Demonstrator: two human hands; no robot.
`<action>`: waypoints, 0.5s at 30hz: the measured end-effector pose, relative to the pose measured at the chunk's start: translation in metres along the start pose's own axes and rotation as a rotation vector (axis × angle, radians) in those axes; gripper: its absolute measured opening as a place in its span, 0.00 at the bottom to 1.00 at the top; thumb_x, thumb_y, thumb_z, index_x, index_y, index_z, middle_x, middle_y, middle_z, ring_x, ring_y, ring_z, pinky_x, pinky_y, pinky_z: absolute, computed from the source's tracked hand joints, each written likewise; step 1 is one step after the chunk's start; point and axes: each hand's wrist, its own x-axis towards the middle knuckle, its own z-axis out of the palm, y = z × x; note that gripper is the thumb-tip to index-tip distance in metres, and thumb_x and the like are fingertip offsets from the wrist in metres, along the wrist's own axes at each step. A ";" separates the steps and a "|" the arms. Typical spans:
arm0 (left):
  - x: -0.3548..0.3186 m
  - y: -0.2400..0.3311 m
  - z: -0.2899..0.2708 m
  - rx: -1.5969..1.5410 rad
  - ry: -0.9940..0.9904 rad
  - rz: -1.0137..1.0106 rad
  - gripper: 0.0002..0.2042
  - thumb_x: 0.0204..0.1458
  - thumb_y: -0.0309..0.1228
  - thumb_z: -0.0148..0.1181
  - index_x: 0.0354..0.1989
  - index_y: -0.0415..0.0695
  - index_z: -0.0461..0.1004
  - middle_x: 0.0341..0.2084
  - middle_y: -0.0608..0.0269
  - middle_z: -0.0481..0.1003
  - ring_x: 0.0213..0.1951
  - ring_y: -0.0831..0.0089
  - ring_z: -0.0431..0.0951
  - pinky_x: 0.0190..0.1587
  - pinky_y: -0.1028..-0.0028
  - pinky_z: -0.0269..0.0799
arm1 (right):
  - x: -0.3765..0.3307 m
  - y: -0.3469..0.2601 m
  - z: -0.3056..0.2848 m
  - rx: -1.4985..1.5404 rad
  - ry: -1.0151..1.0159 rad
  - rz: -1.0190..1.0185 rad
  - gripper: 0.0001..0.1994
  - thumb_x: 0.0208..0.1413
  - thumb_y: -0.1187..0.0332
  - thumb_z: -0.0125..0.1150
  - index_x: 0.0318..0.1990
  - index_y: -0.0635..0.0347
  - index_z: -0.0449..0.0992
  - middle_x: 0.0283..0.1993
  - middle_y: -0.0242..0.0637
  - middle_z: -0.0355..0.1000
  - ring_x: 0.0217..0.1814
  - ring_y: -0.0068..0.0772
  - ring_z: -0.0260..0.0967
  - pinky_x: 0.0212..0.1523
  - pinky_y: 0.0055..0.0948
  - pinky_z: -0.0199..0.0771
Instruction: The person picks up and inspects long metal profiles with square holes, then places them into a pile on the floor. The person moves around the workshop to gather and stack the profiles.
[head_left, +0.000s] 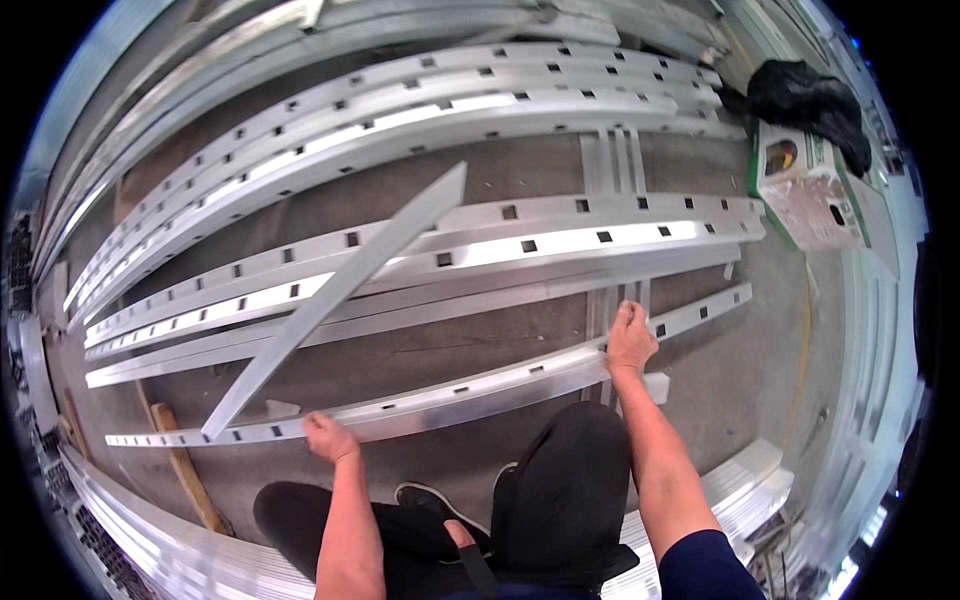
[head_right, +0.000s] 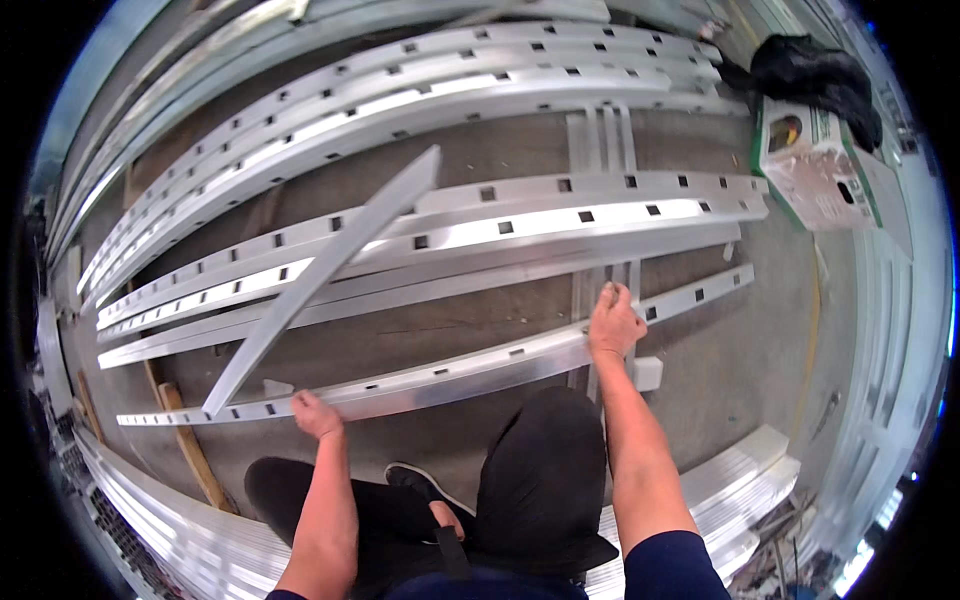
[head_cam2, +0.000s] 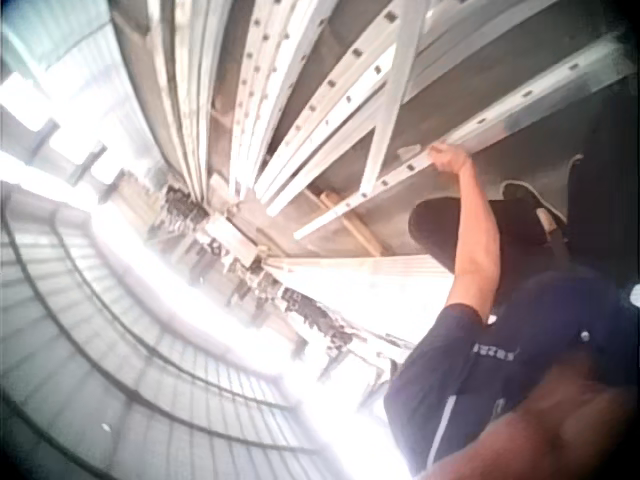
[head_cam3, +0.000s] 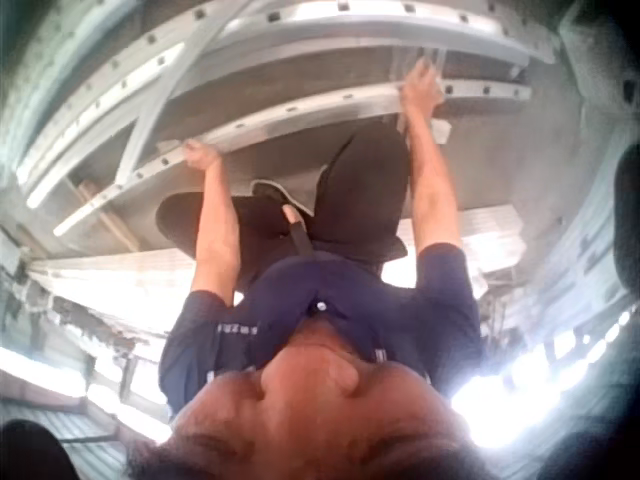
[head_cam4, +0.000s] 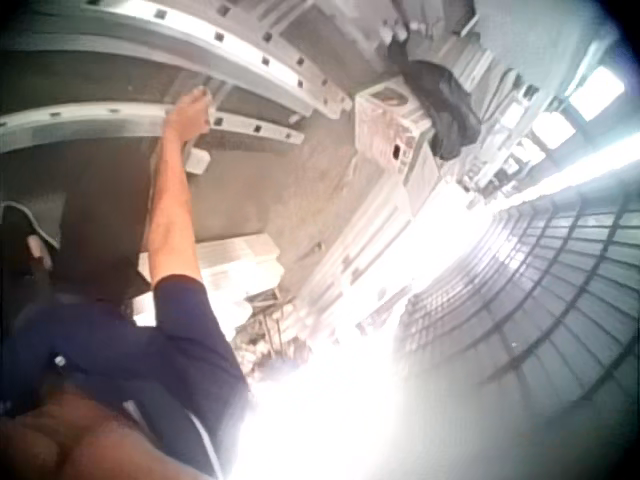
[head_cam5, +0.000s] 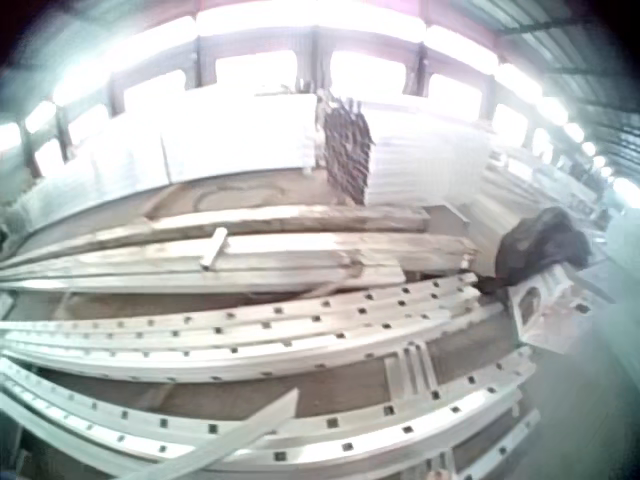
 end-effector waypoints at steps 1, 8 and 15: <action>0.000 0.004 -0.006 0.000 -0.028 -0.023 0.16 0.60 0.40 0.52 0.41 0.38 0.75 0.35 0.45 0.78 0.40 0.49 0.78 0.45 0.57 0.71 | -0.002 0.001 -0.001 0.012 -0.024 -0.015 0.22 0.65 0.48 0.41 0.54 0.50 0.72 0.42 0.43 0.79 0.47 0.43 0.75 0.57 0.46 0.55; 0.008 0.016 -0.035 -0.085 -0.271 0.024 0.18 0.57 0.45 0.57 0.39 0.39 0.75 0.34 0.47 0.79 0.38 0.51 0.79 0.43 0.59 0.72 | 0.004 0.009 -0.039 0.331 -0.147 -0.321 0.19 0.58 0.57 0.56 0.49 0.63 0.75 0.44 0.48 0.77 0.47 0.42 0.75 0.49 0.35 0.73; 0.032 0.012 -0.043 -0.018 -0.485 0.110 0.19 0.55 0.46 0.59 0.36 0.38 0.76 0.34 0.45 0.78 0.40 0.48 0.78 0.45 0.57 0.72 | -0.071 -0.107 -0.146 0.598 -0.470 -0.413 0.20 0.57 0.59 0.59 0.52 0.64 0.74 0.45 0.43 0.77 0.46 0.35 0.74 0.49 0.31 0.73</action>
